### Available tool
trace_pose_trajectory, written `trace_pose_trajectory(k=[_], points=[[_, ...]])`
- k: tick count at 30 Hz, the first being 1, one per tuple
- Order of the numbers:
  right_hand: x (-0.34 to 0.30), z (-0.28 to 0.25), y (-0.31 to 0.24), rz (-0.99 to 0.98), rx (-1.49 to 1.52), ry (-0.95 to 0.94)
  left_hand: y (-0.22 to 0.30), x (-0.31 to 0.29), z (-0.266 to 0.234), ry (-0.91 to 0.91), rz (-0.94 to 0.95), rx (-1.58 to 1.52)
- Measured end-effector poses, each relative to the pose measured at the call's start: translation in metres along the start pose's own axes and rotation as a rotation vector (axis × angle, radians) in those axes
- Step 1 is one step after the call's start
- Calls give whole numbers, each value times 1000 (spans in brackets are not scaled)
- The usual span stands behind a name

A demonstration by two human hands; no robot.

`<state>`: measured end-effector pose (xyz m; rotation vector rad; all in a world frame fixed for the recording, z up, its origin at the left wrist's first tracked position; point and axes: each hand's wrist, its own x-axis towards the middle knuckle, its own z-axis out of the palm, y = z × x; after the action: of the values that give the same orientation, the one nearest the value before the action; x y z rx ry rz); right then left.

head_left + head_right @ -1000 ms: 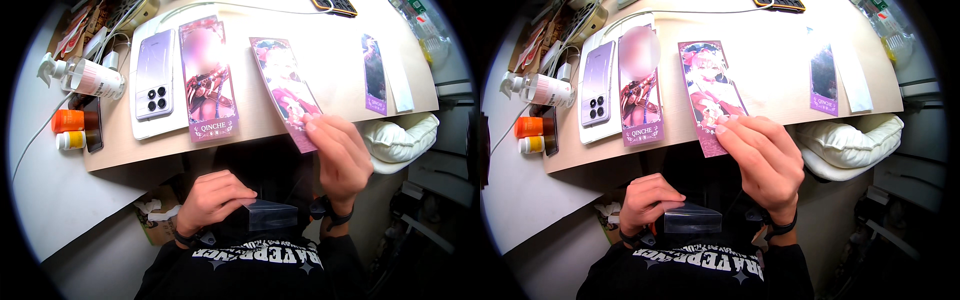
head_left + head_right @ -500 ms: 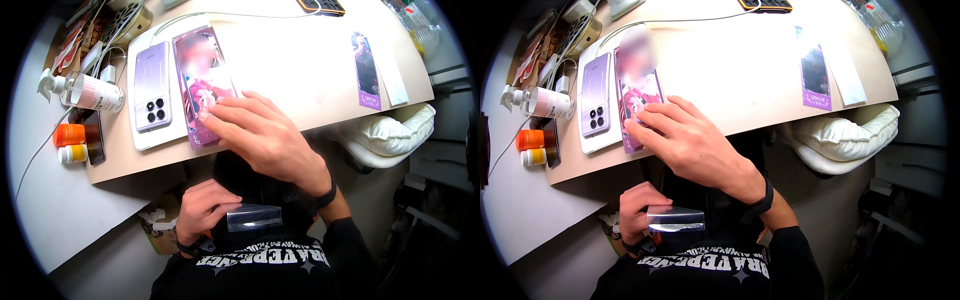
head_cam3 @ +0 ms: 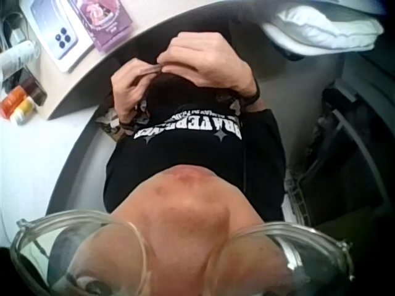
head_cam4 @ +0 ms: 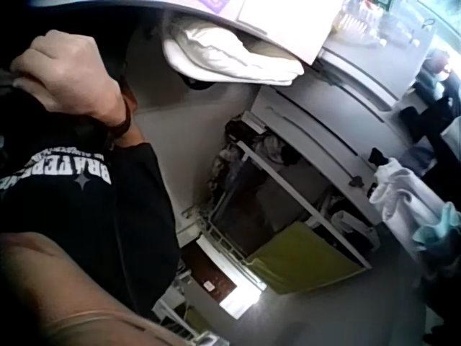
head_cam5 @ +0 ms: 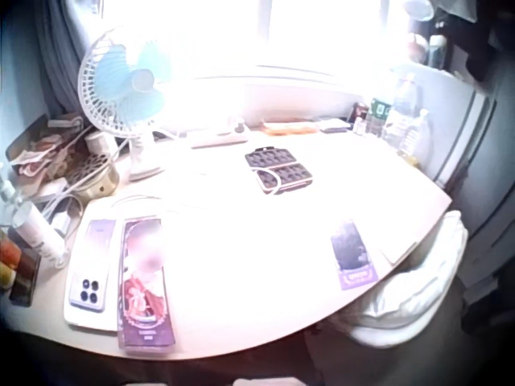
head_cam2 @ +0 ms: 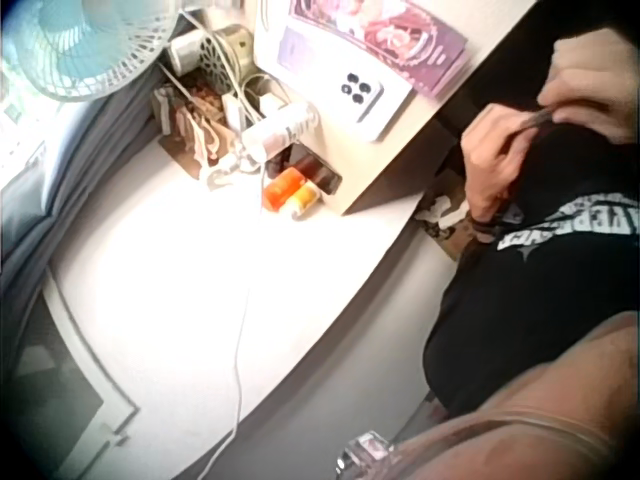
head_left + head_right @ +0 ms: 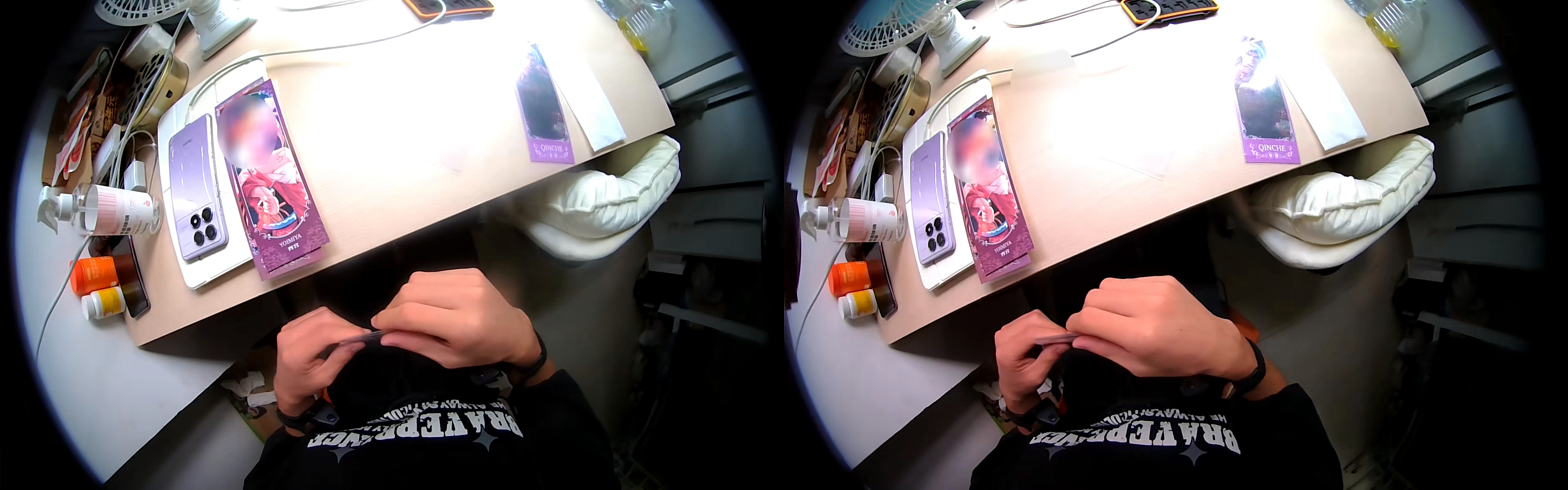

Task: The person places several illustrated cards into clear plastic protective sleeves. They handle the cards and sleeves by hand, carefully inserting each card and smoothing the plastic to remove air bubbles.

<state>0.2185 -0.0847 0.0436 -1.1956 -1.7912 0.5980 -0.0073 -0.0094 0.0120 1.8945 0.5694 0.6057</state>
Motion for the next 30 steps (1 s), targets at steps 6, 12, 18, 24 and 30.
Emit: trace_pose_trajectory(k=[6, 12, 18, 24, 30], points=[[-12, 7, 4, 1, -32, -6, 7, 11, 6, -116, -13, -11], [-22, 15, 4, 25, -22, -75, 7, 13, 14, -116, 72, 138], [-32, 8, 10, 75, 39, -68, 20, 15, 27, 32, 73, 227], [-34, -3, 23, 119, 259, 32, 22, 16, 26, 125, -73, 127], [-47, 4, 24, 531, 705, 213, 23, 24, 33, 43, -267, -4]])
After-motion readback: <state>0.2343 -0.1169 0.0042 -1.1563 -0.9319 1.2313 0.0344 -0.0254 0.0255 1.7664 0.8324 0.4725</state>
